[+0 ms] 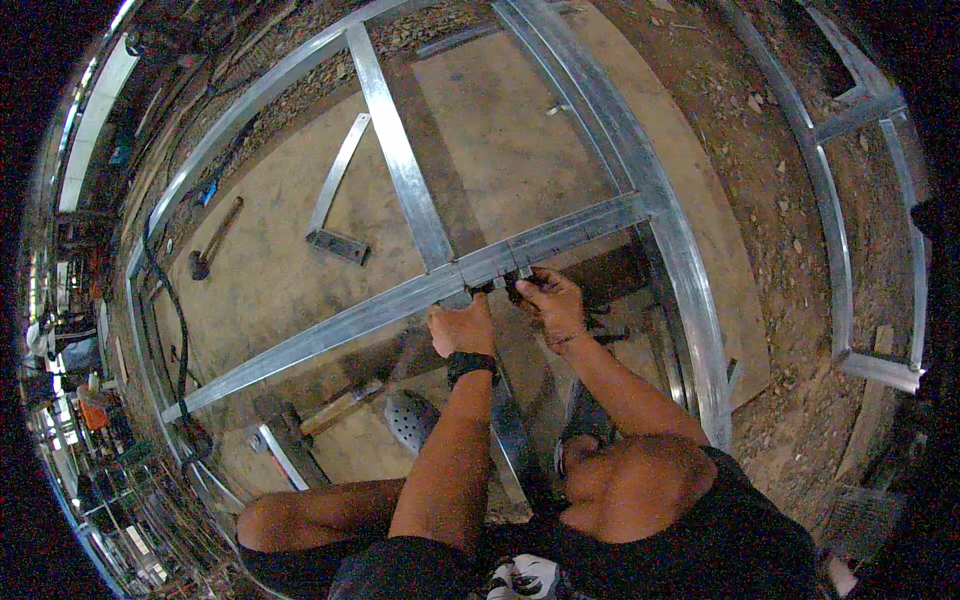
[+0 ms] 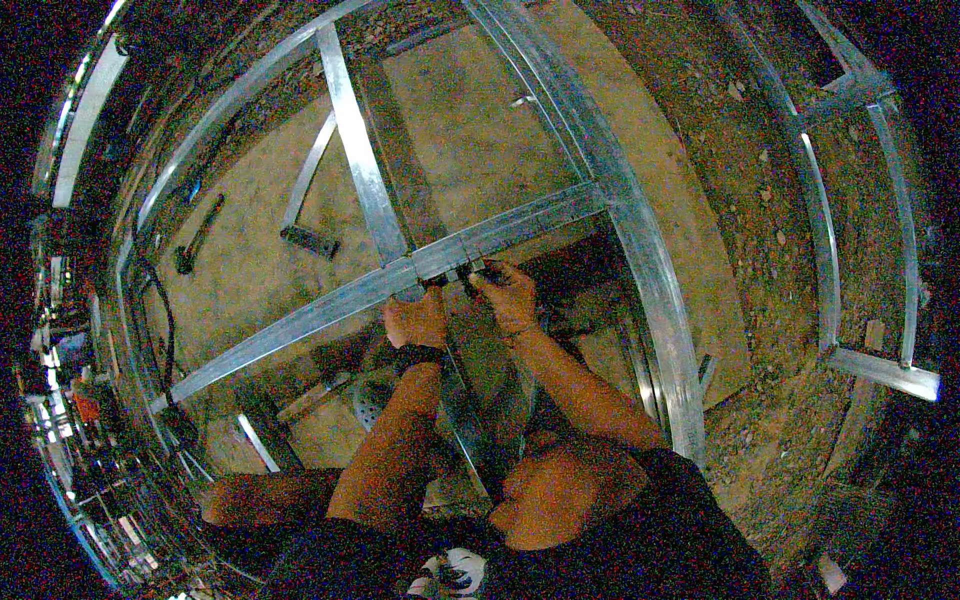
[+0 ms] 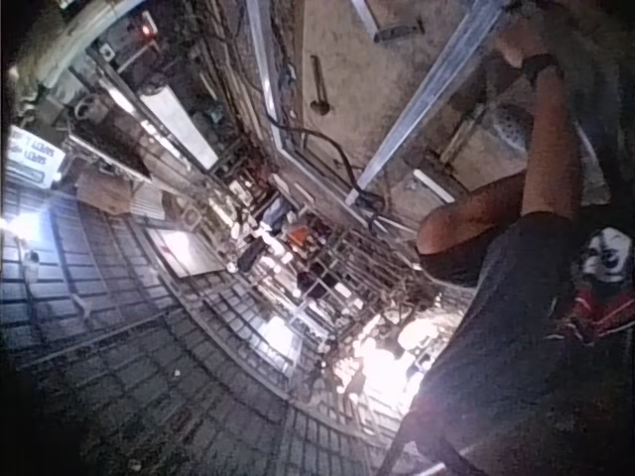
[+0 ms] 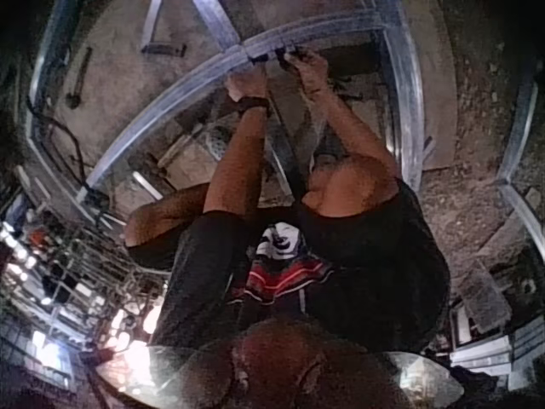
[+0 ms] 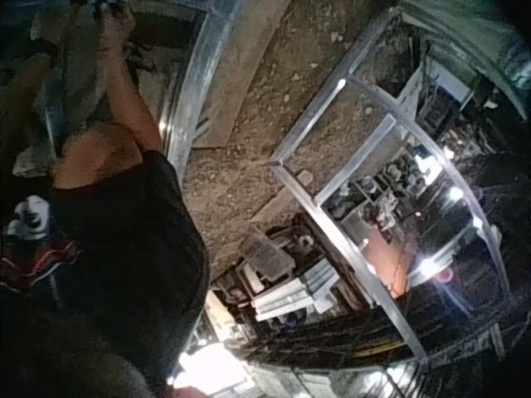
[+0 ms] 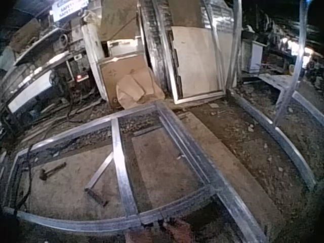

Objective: The person sits on the floor and assembles a metal frame by inserting small metal connectors into the joints of the frame. The person uses both hands to align and press the connectors into place.

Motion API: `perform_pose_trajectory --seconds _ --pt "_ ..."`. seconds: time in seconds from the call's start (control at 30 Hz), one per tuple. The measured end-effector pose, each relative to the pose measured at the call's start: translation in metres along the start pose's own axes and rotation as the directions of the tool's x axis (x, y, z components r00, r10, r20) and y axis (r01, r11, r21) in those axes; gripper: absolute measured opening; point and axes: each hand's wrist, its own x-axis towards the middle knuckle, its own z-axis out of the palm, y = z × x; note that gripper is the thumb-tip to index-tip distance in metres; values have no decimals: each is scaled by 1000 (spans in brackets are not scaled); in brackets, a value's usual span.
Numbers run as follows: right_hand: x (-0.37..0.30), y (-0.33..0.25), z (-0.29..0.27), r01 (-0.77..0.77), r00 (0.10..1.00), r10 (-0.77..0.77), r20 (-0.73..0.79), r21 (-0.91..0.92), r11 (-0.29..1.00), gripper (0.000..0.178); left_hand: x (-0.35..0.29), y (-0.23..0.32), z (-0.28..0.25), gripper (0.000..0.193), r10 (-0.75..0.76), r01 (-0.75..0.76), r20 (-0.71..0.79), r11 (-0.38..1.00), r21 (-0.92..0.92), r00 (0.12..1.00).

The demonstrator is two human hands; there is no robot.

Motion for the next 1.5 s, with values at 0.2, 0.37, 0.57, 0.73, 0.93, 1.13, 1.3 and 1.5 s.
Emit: perform_pose_trajectory --seconds 0.2,0.37,0.57,0.73,0.93,1.13,1.3,1.5 --pt "-3 -2 3 54 998 -53 -19 40 998 29 -1 -8 3 78 130 -135 -83 989 -62 988" --pt "0 4 -3 100 995 -100 -31 -5 995 27 -4 -5 4 80 71 -74 -65 996 -47 995" --pt "-2 5 -7 211 976 -218 -27 -157 965 26 -15 2 -3 78 58 -63 -96 996 -56 994" --pt "-13 -9 1 131 991 -132 -23 -46 990 26 -11 -4 -3 75 18 -22 -44 997 -78 999" --pt "-10 -5 -2 140 988 -141 -69 -23 990 24 -19 4 -7 73 33 -39 -69 994 -101 997" --pt "-18 -14 2 217 975 -223 -10 -199 956 25 -9 -8 0 78 69 -72 -108 997 -22 992" --pt "8 20 -19 183 981 -192 -37 -166 969 29 -17 3 0 79 93 -95 -45 994 -47 995" --pt "-8 -5 3 116 993 -115 15 -50 992 29 -15 -1 -9 73 119 -147 -208 981 -128 971"
